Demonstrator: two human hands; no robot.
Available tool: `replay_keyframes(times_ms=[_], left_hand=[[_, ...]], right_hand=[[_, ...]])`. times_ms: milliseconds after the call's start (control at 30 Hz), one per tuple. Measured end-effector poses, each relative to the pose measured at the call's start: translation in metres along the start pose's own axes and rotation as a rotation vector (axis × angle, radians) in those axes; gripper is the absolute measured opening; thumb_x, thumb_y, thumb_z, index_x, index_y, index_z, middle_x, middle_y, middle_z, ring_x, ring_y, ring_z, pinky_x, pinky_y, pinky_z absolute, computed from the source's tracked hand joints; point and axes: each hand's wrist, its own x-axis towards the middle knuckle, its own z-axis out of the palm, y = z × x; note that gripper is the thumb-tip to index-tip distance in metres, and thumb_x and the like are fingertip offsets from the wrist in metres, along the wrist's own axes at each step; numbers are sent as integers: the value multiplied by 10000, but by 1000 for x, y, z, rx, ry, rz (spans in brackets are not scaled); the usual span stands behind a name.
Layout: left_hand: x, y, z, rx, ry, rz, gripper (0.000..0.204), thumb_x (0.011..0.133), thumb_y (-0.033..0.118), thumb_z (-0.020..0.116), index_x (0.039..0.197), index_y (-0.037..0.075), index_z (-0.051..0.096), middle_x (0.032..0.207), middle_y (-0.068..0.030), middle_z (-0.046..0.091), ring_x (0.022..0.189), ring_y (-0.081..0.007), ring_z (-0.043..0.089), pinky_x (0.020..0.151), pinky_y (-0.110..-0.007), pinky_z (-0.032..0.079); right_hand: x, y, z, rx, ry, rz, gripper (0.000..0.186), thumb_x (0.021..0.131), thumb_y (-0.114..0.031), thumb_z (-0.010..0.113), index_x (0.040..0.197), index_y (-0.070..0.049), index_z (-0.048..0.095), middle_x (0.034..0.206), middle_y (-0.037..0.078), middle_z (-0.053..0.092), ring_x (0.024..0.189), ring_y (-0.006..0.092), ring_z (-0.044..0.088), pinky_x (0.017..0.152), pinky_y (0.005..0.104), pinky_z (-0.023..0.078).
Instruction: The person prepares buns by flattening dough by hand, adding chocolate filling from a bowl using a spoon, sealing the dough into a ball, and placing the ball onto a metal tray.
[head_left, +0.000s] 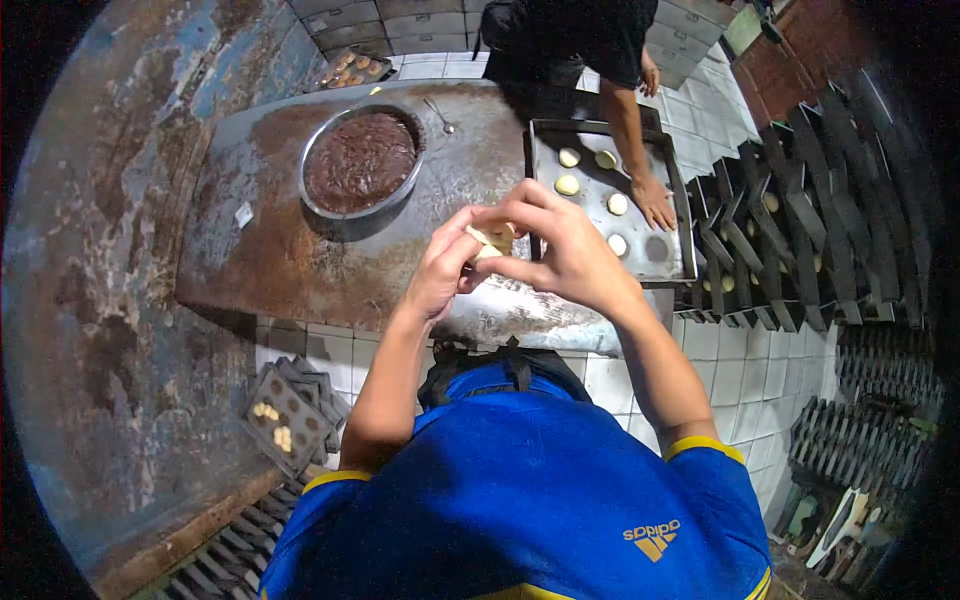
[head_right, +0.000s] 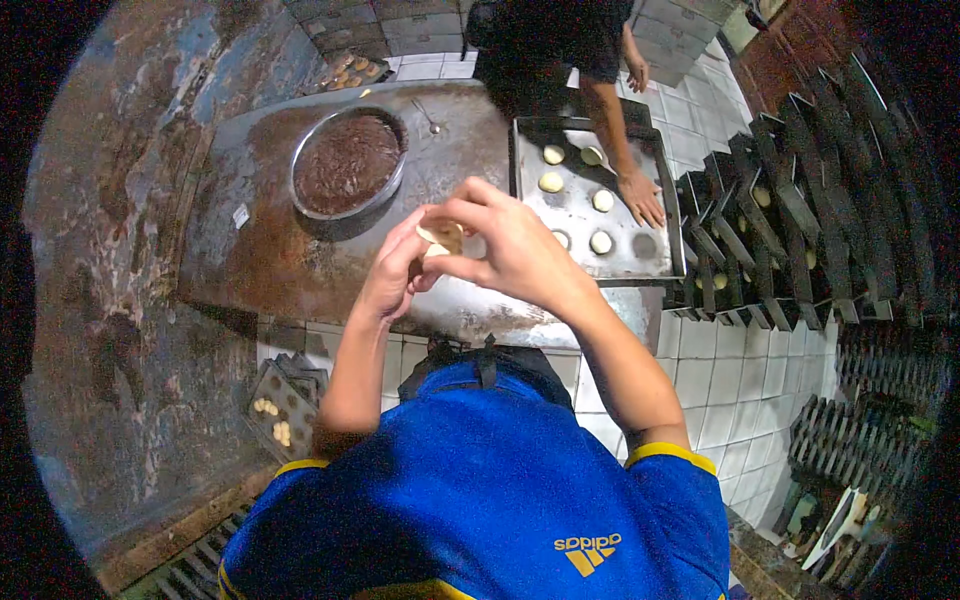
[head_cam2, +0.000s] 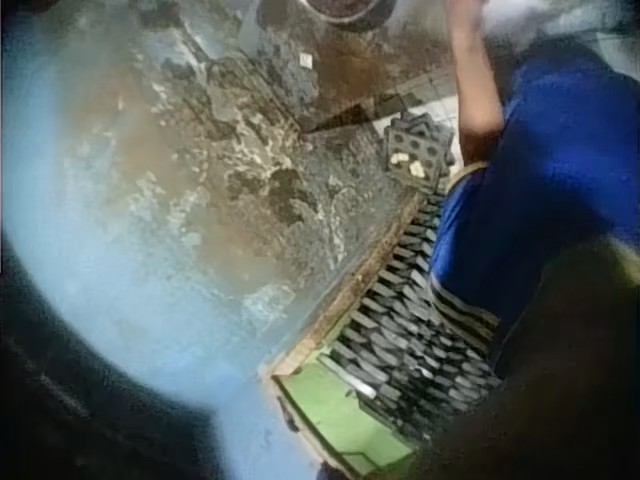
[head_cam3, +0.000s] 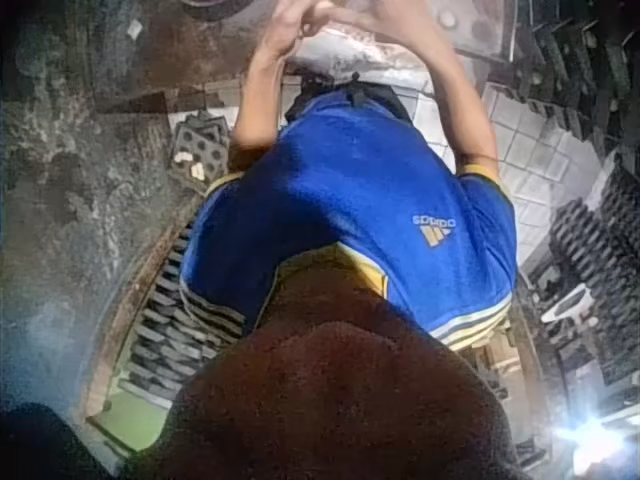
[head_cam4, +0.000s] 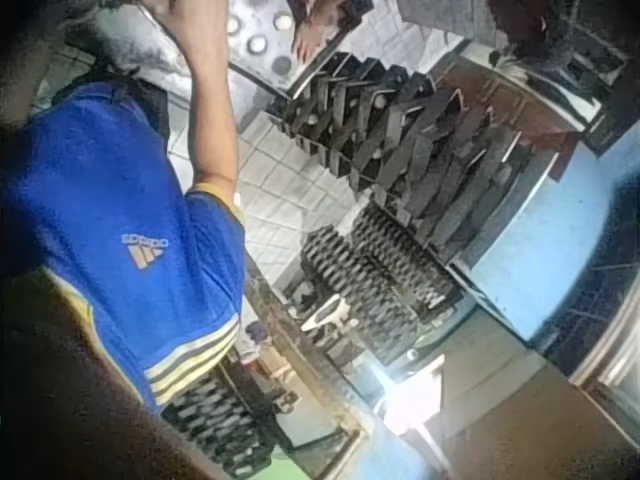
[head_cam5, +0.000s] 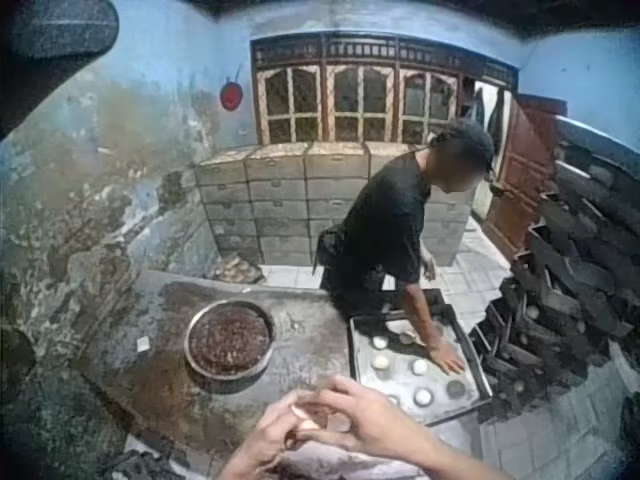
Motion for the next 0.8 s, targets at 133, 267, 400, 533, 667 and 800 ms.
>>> replay_keyframes(times_ms=[133,267,400,533,667,800], left_hand=[[-39,6,-27,-195,-75,-17,352,999,233,543,1316,78,534,915,6,614,651,-23,486,502,-181,329],[-69,3,-52,163,17,233,312,1014,287,651,1228,69,589,920,18,623,660,-18,499,547,-184,371],[-92,14,-68,23,147,225,261,1001,214,635,1197,42,622,957,19,650,756,-16,539,621,-201,436],[-104,20,-88,-161,175,209,272,989,181,611,1227,49,609,932,14,646,656,-6,509,497,-190,369],[-113,41,-109,-217,45,47,342,1008,203,626,1314,74,543,928,8,620,616,-1,455,431,-192,315],[-110,60,-101,-140,67,174,401,1008,221,736,1318,51,547,925,-3,657,631,8,463,470,-182,348]], right_hand=[[6,-27,19,147,15,120,182,898,-92,806,1074,-54,781,950,123,719,896,241,745,762,379,586],[12,-49,66,27,113,13,215,890,-28,758,1105,-35,757,973,129,738,864,305,745,768,388,602],[19,-86,92,-17,141,14,414,872,-204,821,1249,-56,734,1174,137,696,1027,360,710,860,443,589],[28,-90,122,-68,64,-154,590,837,-362,877,1330,-79,721,1165,133,666,1046,331,689,901,426,580],[26,-77,141,135,141,37,428,905,-228,832,1303,-89,760,981,109,664,915,226,699,844,366,575],[22,-79,154,963,273,440,348,991,-224,765,1296,-57,761,1046,38,721,978,148,709,860,320,605]])
